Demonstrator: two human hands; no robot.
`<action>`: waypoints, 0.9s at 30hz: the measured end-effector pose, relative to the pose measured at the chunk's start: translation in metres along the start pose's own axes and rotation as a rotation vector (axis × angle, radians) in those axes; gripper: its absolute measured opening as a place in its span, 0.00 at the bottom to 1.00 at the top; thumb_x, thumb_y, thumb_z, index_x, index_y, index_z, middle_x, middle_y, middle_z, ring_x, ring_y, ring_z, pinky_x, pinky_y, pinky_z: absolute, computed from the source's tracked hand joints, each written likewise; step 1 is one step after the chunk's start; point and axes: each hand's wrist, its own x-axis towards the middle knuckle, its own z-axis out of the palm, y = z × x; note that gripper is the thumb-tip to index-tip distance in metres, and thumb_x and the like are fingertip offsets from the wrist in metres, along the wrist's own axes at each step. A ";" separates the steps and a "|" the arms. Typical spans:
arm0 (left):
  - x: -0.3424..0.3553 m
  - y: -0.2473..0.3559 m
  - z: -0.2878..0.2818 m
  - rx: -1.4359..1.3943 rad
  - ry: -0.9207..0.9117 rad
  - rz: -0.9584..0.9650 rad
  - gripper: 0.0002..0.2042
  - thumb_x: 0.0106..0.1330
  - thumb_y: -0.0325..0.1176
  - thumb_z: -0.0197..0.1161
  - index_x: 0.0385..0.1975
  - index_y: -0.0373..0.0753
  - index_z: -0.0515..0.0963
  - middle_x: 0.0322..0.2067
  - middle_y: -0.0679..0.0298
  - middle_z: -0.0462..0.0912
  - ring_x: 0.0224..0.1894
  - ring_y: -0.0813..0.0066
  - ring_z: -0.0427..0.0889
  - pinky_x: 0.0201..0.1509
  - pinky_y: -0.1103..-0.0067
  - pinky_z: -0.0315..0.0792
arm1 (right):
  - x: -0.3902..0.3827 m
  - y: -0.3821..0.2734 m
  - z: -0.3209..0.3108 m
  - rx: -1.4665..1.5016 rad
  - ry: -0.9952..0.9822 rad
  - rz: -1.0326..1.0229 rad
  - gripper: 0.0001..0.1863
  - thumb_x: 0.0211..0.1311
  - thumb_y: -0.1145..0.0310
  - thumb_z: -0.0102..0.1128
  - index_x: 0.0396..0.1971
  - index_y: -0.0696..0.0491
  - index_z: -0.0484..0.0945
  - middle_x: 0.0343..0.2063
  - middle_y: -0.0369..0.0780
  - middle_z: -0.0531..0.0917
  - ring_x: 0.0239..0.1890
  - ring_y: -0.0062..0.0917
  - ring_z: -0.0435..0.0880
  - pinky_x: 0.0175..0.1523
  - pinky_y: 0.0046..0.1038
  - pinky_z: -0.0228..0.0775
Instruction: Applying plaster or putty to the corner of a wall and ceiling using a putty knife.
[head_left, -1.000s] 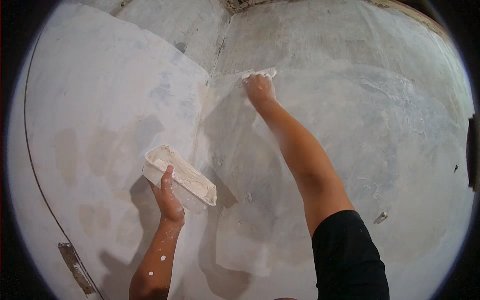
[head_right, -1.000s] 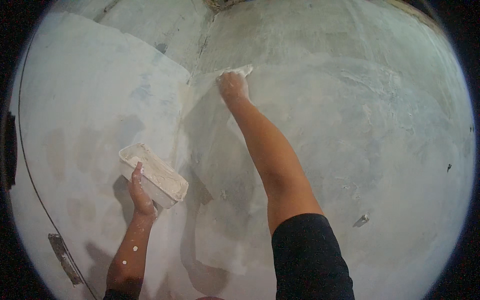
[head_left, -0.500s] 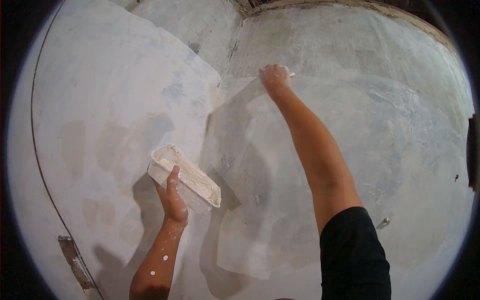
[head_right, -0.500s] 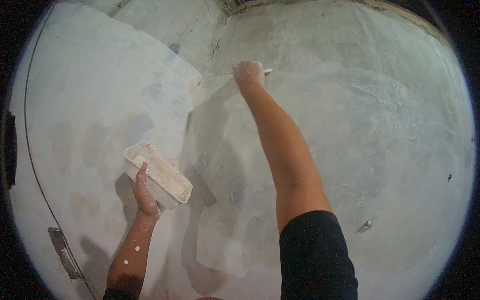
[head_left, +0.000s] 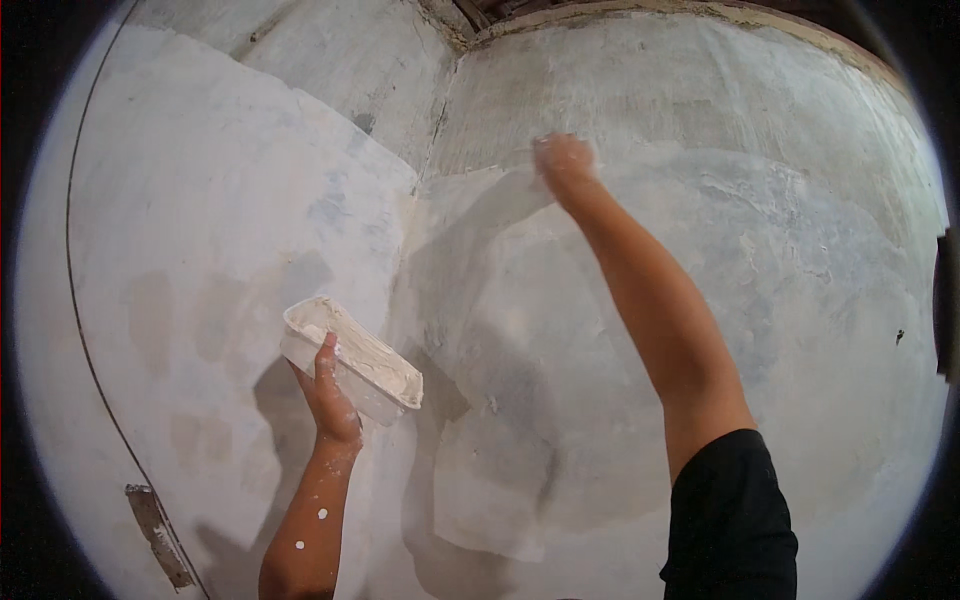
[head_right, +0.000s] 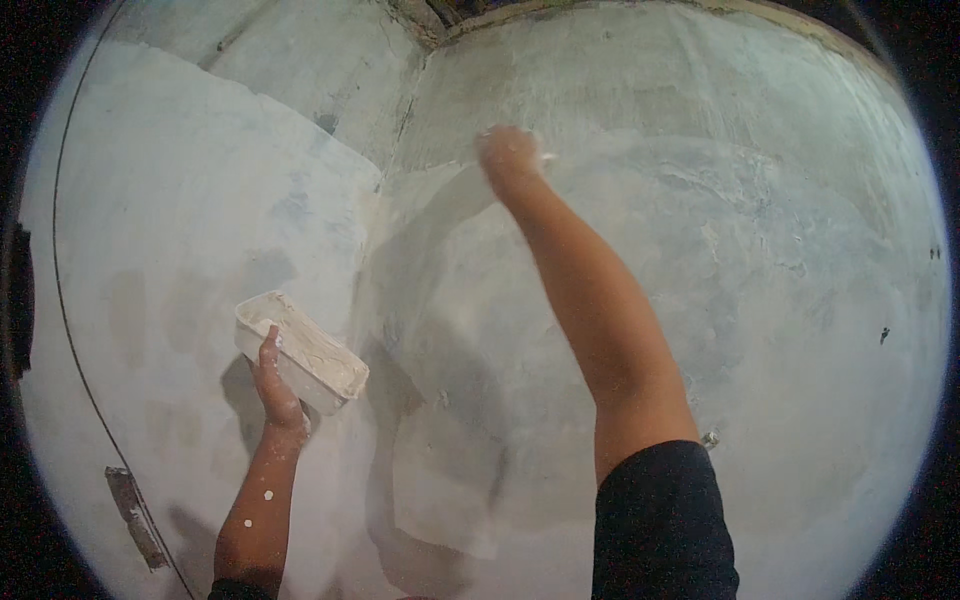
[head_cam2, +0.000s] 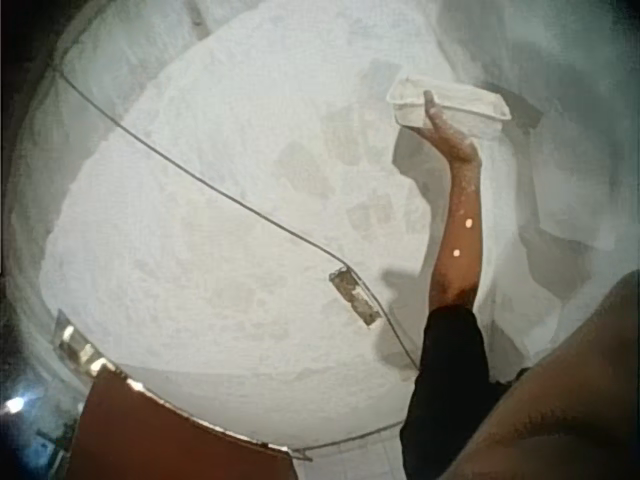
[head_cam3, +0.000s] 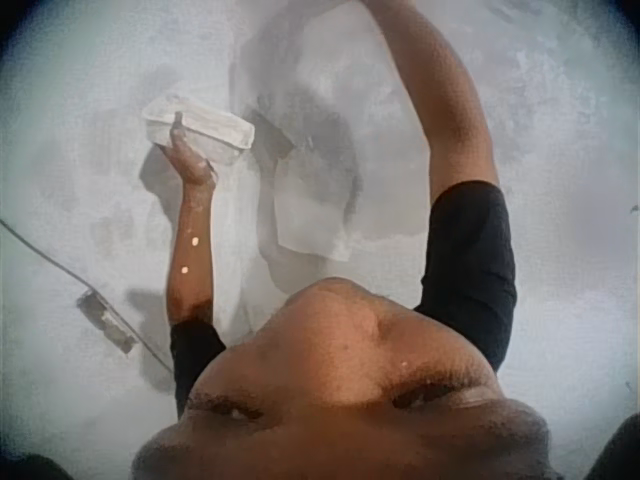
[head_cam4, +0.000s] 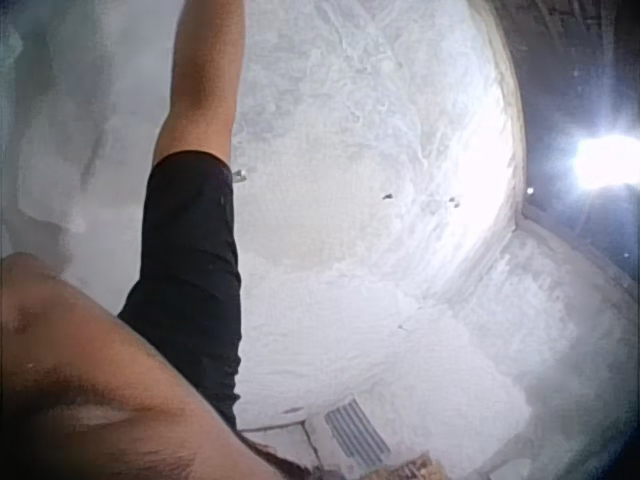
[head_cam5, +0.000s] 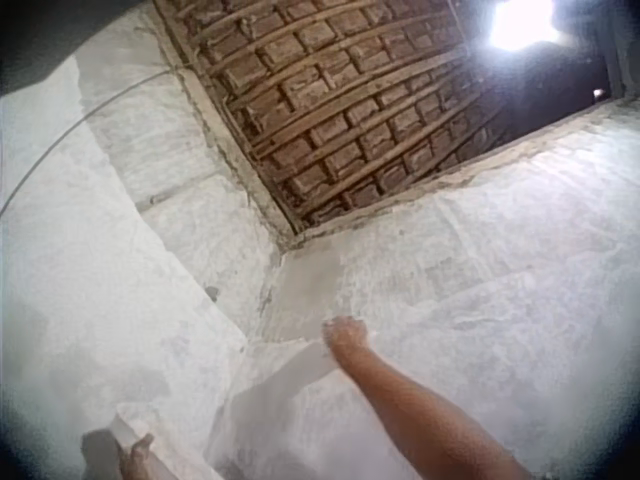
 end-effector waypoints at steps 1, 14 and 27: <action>0.000 -0.001 -0.002 -0.005 -0.027 0.011 0.29 0.60 0.37 0.55 0.59 0.36 0.52 0.55 0.58 0.60 0.58 0.67 0.59 0.63 0.72 0.51 | 0.001 0.010 -0.002 -0.065 0.071 0.041 0.11 0.59 0.66 0.49 0.35 0.52 0.79 0.34 0.41 0.81 0.42 0.33 0.79 0.40 0.33 0.71; -0.010 -0.005 -0.027 -0.092 0.163 -0.244 0.30 0.61 0.48 0.51 0.59 0.37 0.55 0.54 0.57 0.63 0.57 0.64 0.64 0.59 0.69 0.60 | -0.103 -0.198 0.092 0.272 -0.350 -0.365 0.10 0.55 0.69 0.53 0.36 0.50 0.80 0.37 0.40 0.81 0.42 0.32 0.80 0.41 0.34 0.72; -0.058 0.019 -0.114 -0.015 0.459 -0.494 0.28 0.62 0.49 0.46 0.59 0.40 0.56 0.53 0.58 0.64 0.55 0.59 0.65 0.57 0.65 0.63 | -0.290 -0.225 0.067 1.915 -0.483 0.949 0.16 0.51 0.69 0.60 0.39 0.59 0.70 0.26 0.37 0.75 0.24 0.21 0.73 0.27 0.25 0.67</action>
